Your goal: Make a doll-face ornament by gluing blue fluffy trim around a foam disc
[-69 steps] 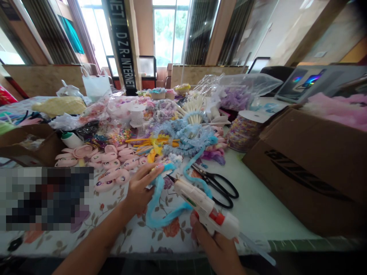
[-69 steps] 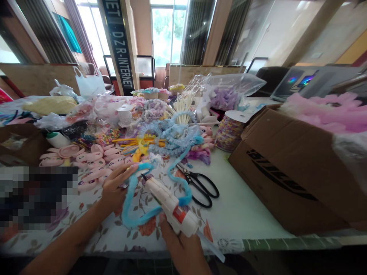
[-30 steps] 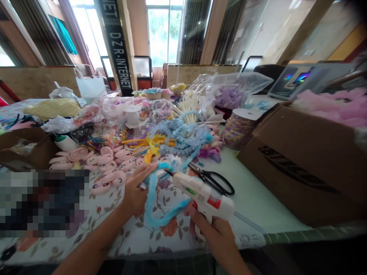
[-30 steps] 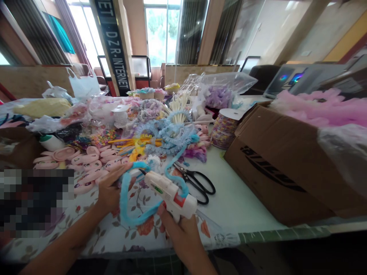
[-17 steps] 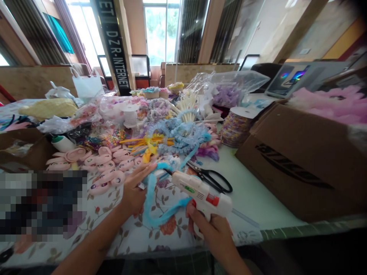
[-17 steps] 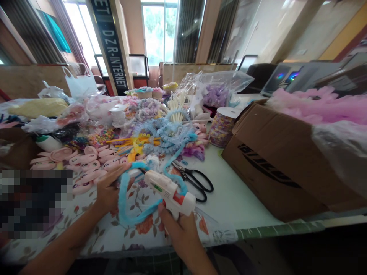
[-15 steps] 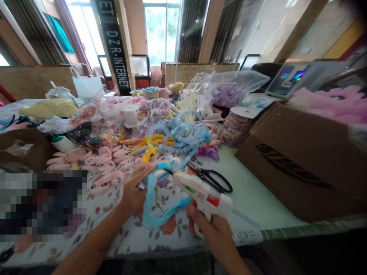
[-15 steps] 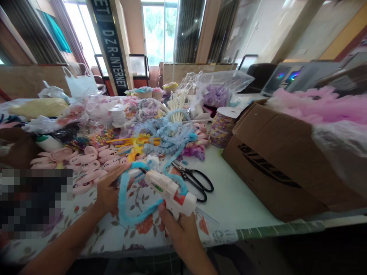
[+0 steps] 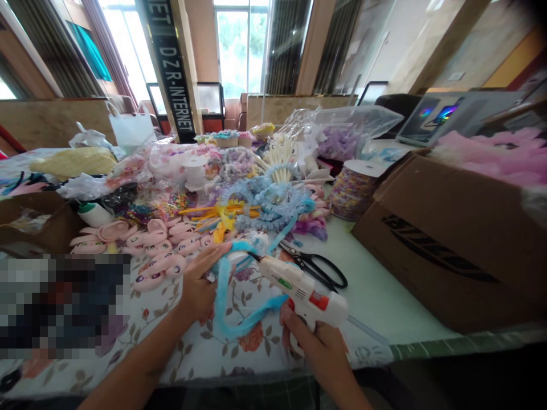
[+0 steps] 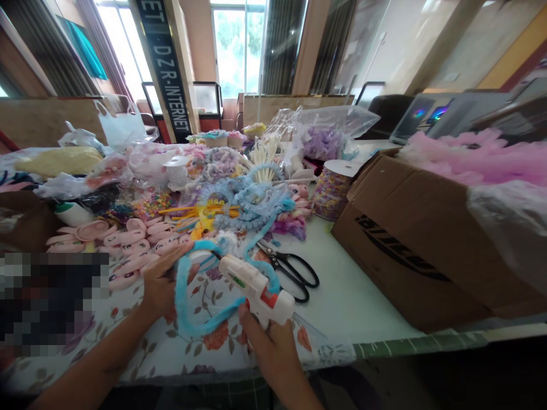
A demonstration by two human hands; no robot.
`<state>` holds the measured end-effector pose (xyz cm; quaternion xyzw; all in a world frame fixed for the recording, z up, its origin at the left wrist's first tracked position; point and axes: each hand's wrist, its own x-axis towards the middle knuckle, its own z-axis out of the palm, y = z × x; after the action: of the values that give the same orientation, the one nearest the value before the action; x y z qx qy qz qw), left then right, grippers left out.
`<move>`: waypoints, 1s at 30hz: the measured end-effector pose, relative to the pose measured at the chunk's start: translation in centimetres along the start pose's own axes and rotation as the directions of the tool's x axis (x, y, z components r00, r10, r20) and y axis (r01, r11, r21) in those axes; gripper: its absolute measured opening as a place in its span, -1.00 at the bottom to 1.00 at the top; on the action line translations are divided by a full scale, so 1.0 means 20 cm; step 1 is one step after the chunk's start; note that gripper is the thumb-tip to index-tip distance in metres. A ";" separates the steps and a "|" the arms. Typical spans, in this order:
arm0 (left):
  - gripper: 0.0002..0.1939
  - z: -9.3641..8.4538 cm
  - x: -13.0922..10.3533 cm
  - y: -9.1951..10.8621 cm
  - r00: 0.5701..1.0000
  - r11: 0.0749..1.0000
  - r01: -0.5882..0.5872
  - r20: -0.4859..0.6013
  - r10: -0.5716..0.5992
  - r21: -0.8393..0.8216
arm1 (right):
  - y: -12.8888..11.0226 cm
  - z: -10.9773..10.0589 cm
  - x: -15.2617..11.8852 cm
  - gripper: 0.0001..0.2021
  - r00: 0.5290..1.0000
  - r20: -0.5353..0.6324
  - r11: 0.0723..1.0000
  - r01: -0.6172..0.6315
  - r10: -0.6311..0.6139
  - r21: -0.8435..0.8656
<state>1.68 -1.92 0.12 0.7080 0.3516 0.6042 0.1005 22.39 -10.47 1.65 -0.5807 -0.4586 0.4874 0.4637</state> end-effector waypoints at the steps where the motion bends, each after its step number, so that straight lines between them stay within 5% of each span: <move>1: -0.44 0.00 0.00 0.00 1.000 1.000 0.003 0.002 -0.003 0.002 | 0.00 0.00 0.00 -0.69 1.000 -0.012 1.000 -0.001 0.001 -0.010; 15: -0.43 0.00 -0.01 -0.01 0.999 0.999 -0.032 0.025 0.031 0.013 | -0.03 0.01 -0.03 -0.67 0.998 0.048 0.999 0.034 -0.034 0.004; 30: -0.47 0.00 0.00 0.00 1.000 1.000 0.006 -0.014 -0.005 0.015 | 0.01 0.00 -0.02 -0.68 0.997 -0.055 0.991 0.044 -0.051 -0.123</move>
<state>1.71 -1.93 0.07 0.7036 0.3588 0.6061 0.0944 22.35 -10.83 1.58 -0.6107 -0.4875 0.4301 0.4522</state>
